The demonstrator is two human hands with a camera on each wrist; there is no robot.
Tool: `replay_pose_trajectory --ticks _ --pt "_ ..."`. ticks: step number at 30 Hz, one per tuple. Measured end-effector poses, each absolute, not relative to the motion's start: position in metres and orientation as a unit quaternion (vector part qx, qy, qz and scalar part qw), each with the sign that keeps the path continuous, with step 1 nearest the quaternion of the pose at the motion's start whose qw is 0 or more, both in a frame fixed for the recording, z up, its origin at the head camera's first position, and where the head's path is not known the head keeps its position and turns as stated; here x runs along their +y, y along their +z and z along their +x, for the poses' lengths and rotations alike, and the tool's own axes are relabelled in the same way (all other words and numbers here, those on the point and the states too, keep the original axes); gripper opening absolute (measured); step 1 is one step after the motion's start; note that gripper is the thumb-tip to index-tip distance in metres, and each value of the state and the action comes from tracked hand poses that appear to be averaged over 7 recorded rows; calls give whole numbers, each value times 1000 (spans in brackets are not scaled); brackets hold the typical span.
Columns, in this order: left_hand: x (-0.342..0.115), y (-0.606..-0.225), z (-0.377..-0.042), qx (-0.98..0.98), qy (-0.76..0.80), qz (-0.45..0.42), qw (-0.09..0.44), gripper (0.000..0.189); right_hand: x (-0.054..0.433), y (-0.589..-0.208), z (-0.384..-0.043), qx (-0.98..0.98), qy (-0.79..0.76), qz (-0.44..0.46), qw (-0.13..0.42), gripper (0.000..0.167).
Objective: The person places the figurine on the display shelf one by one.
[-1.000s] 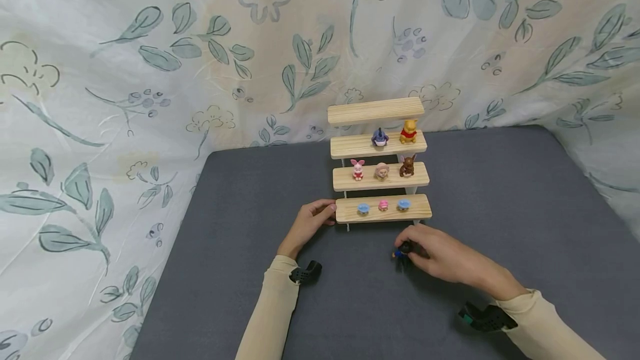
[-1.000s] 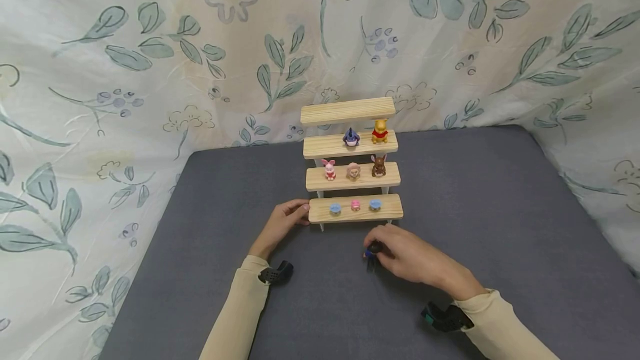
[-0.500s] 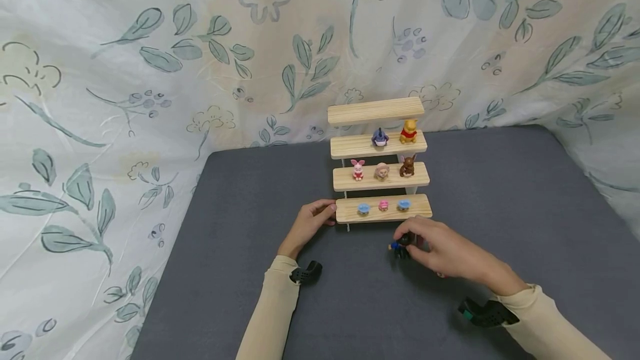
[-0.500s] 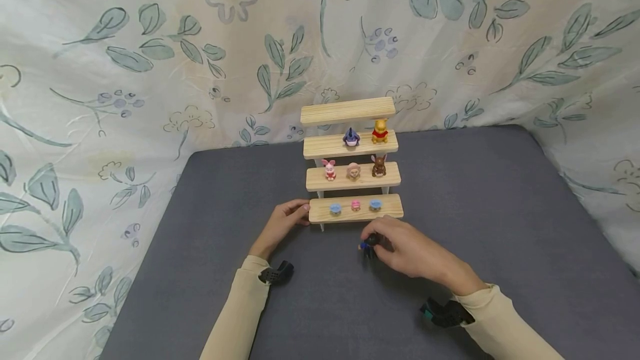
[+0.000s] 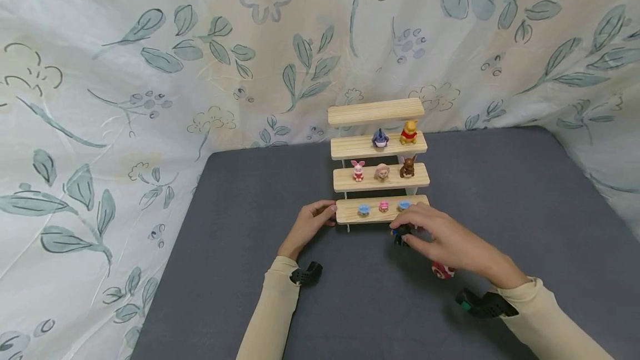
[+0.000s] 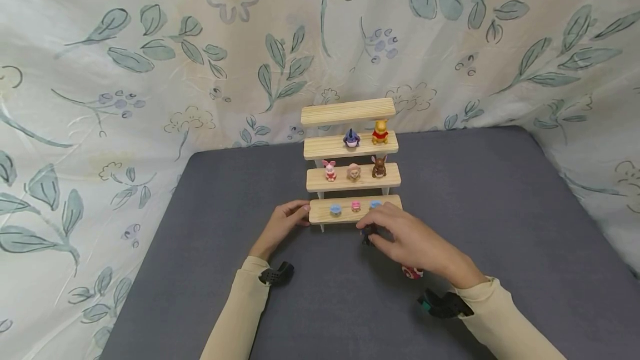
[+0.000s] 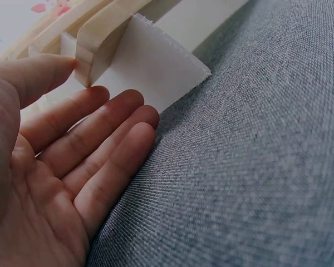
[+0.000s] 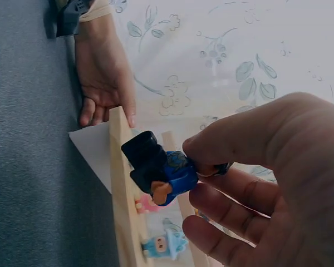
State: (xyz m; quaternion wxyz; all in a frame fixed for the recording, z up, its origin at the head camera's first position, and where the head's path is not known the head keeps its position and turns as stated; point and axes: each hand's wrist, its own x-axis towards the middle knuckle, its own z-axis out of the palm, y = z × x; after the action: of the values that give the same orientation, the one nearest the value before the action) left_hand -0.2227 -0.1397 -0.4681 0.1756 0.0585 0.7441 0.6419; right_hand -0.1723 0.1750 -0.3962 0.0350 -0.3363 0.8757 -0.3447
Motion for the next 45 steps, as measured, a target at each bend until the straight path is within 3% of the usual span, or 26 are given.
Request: replay_pose_trajectory --ticks 6,16,45 --pt "-138 -467 -225 744 642 52 179 36 177 -394 -179 870 -345 -352 8 42" --pt "-137 -498 -237 748 639 44 173 38 177 -385 -186 870 -379 -315 14 40" --pt "-137 -501 -235 754 635 49 159 38 165 -368 -206 839 -418 -349 -3 38"
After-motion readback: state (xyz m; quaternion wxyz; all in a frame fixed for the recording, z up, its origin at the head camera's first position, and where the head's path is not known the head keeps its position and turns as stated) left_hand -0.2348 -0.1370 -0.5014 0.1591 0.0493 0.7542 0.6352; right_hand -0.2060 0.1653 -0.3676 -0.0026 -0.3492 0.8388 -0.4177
